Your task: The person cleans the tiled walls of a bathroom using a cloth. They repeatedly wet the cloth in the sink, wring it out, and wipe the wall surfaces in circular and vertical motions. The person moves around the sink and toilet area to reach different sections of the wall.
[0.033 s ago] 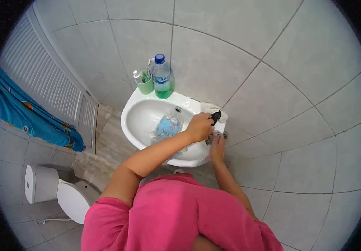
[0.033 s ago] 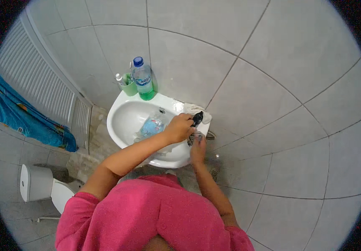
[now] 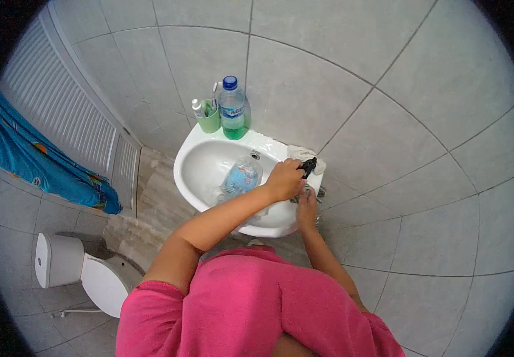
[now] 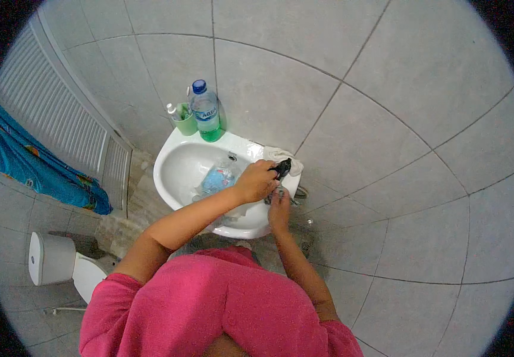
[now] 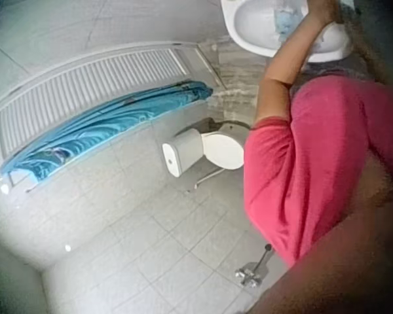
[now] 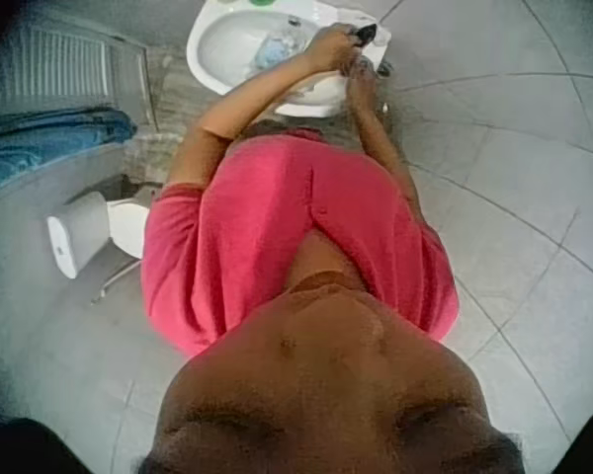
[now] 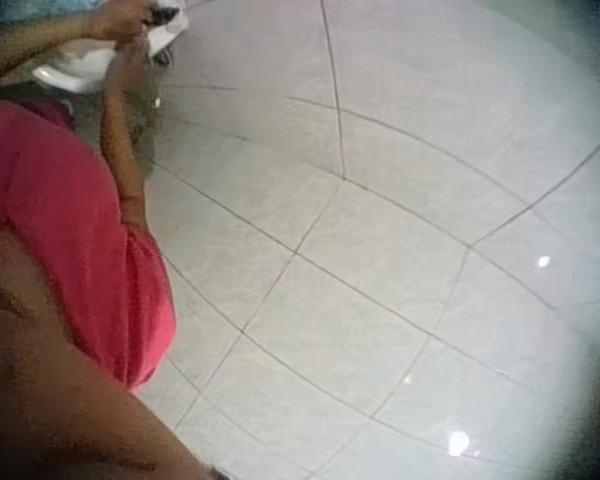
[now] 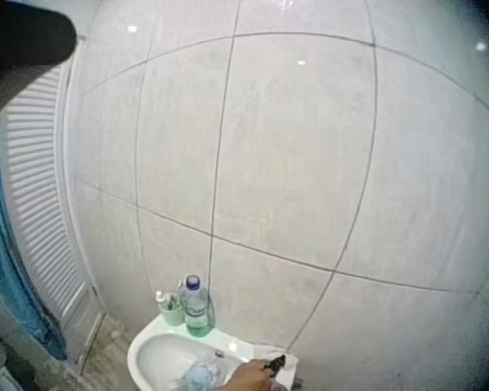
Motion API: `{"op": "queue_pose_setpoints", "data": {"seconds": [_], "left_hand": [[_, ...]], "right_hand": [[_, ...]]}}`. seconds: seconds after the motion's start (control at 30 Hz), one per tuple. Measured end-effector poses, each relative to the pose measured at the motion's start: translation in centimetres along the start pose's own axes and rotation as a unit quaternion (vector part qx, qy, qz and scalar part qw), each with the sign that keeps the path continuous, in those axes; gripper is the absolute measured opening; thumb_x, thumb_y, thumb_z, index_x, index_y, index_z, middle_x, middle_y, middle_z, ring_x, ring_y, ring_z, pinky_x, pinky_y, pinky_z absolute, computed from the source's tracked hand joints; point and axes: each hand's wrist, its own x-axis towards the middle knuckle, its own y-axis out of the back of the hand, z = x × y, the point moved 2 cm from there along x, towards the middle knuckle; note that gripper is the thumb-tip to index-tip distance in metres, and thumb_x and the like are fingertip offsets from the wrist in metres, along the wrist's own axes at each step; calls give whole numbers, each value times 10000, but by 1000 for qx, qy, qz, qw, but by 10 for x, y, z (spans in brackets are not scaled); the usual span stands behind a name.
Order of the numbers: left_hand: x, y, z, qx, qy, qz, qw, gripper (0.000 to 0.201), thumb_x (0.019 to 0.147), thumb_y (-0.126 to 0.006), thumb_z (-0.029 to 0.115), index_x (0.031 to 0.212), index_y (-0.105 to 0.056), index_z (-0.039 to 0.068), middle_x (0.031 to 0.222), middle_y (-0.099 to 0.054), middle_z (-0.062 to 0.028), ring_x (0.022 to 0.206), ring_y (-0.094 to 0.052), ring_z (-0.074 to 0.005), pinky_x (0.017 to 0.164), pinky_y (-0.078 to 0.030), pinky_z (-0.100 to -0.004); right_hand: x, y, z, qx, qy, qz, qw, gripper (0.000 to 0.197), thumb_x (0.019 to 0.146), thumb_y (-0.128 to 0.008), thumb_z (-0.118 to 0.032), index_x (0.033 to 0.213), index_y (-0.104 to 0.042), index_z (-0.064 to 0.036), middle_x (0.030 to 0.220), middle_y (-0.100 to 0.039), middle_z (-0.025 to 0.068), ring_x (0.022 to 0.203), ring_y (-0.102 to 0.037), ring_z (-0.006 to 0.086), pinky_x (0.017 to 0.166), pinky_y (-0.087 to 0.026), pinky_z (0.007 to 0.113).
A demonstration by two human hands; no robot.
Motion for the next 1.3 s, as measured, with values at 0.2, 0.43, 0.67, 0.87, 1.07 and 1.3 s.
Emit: {"op": "queue_pose_setpoints", "data": {"seconds": [0.2,0.43,0.67,0.87,1.07,1.3], "left_hand": [[-30,45,-51,-86,36,-50,994,264,773,-544,259,945,-580,63,1003,-524,-161,966,-474,-320,842,-378,-388],[-120,86,-108,-86,123,-188,971,553,673,-631,269,1133,-441,26,1088,-464,-193,1022,-447,-339,891,-354,-374],[-127,60,-114,-28,164,-176,970,727,621,-646,205,1260,-302,156,1204,-345,-203,973,-486,-372,798,-435,-410],[-124,43,-131,-49,204,-177,962,593,704,-605,230,1228,-341,144,1181,-355,-218,896,-523,-399,758,-449,-425],[-108,28,-143,-40,178,-145,972,452,757,-537,246,1129,-434,11,1096,-440,-272,912,-515,-419,791,-431,-427],[-92,39,-148,-113,269,-217,932,434,764,-439,212,1071,-409,-93,1021,-463,-326,940,-494,-422,842,-393,-431]], "right_hand": [[34,-66,53,228,-270,-180,918,373,825,-500,-360,1101,-459,-114,1077,-502,37,865,-513,171,780,-384,326],[52,-82,22,393,-178,-163,887,241,813,-479,-286,956,-482,-93,868,-529,51,791,-543,234,713,-467,386],[56,-81,63,323,-258,-126,902,232,826,-470,-322,896,-526,-108,837,-548,81,802,-523,239,712,-430,387],[5,-78,30,-362,218,-52,905,451,782,-525,-384,1095,-472,-62,964,-509,214,934,-506,376,802,-413,423],[-69,-96,-61,-337,47,-81,937,609,689,-630,-272,1185,-334,-78,1027,-461,224,956,-477,394,807,-409,410],[-41,-58,-62,-267,77,-119,953,464,630,-628,-125,1055,-468,-33,951,-562,205,881,-560,300,732,-449,357]]}}
